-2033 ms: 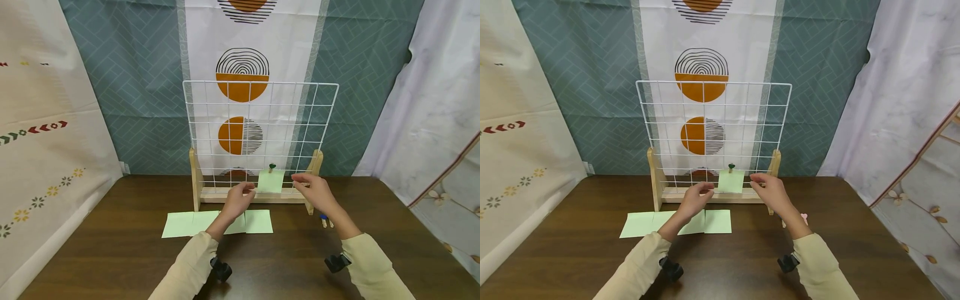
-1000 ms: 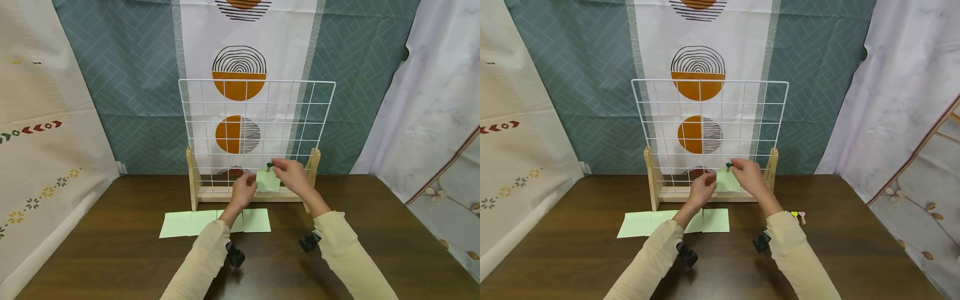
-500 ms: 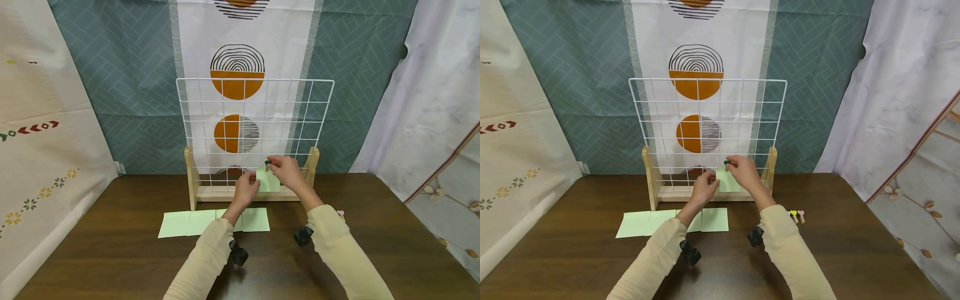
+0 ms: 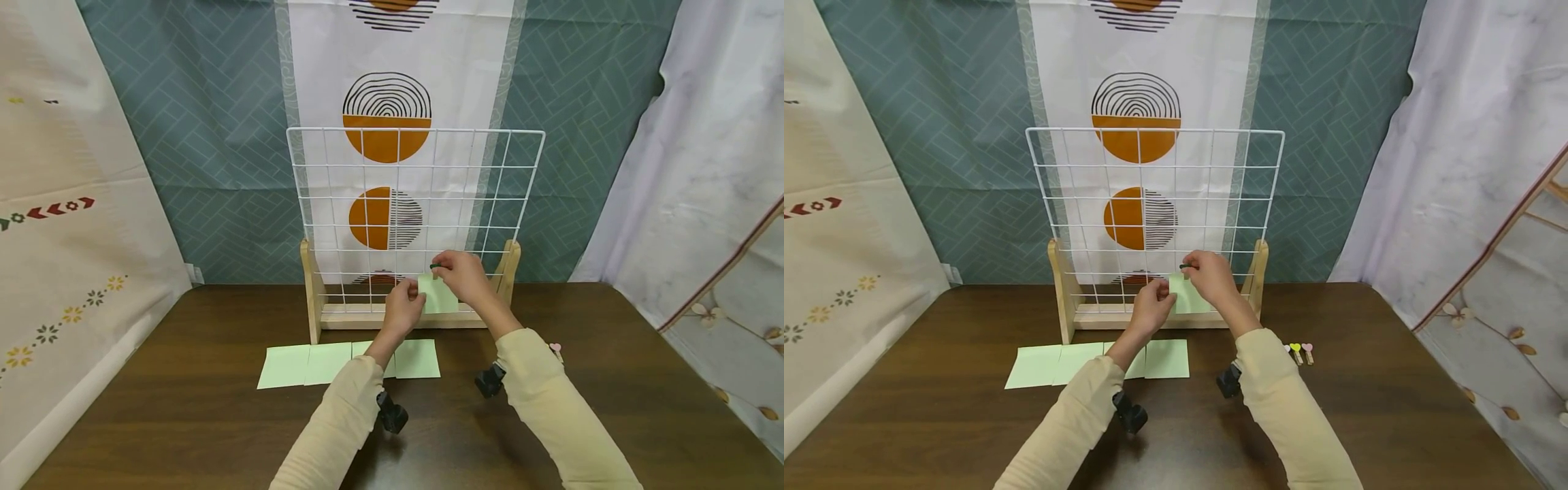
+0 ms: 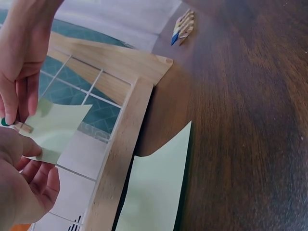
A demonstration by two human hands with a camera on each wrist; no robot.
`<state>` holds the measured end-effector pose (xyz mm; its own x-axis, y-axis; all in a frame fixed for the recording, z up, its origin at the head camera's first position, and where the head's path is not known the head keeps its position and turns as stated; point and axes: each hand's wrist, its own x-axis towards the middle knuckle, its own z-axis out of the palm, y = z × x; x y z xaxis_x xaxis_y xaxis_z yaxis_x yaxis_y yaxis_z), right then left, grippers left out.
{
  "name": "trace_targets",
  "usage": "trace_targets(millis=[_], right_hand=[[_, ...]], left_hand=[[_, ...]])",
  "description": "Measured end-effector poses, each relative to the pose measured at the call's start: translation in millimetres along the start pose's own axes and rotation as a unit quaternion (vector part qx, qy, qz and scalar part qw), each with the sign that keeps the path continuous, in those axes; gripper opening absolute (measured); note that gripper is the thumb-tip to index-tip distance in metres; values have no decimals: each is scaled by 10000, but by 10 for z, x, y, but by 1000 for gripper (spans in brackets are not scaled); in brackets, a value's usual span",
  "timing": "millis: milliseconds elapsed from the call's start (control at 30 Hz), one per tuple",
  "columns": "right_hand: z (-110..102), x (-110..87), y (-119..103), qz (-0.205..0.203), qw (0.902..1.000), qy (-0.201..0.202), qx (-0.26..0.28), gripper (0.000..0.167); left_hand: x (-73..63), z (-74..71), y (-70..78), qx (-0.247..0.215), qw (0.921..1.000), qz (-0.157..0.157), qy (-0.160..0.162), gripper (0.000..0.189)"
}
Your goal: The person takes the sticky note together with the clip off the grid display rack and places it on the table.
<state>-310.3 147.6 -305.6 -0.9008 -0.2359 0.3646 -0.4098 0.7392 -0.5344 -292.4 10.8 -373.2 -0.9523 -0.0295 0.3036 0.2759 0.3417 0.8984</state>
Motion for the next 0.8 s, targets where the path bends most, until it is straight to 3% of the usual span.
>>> trace_targets(millis=[367,600,800], right_hand=[[27,-38,1,17,9997,220,-89,13],[3,-59,-16,28,9975,669,244,9],[-3,-74,-18,73,9956,710,610,12]], left_hand=[[-16,44,1,86,9991,-50,413,13],[-17,42,-17,63,9992,-65,379,13],[-55,31,-42,-85,9993,-35,351,15]])
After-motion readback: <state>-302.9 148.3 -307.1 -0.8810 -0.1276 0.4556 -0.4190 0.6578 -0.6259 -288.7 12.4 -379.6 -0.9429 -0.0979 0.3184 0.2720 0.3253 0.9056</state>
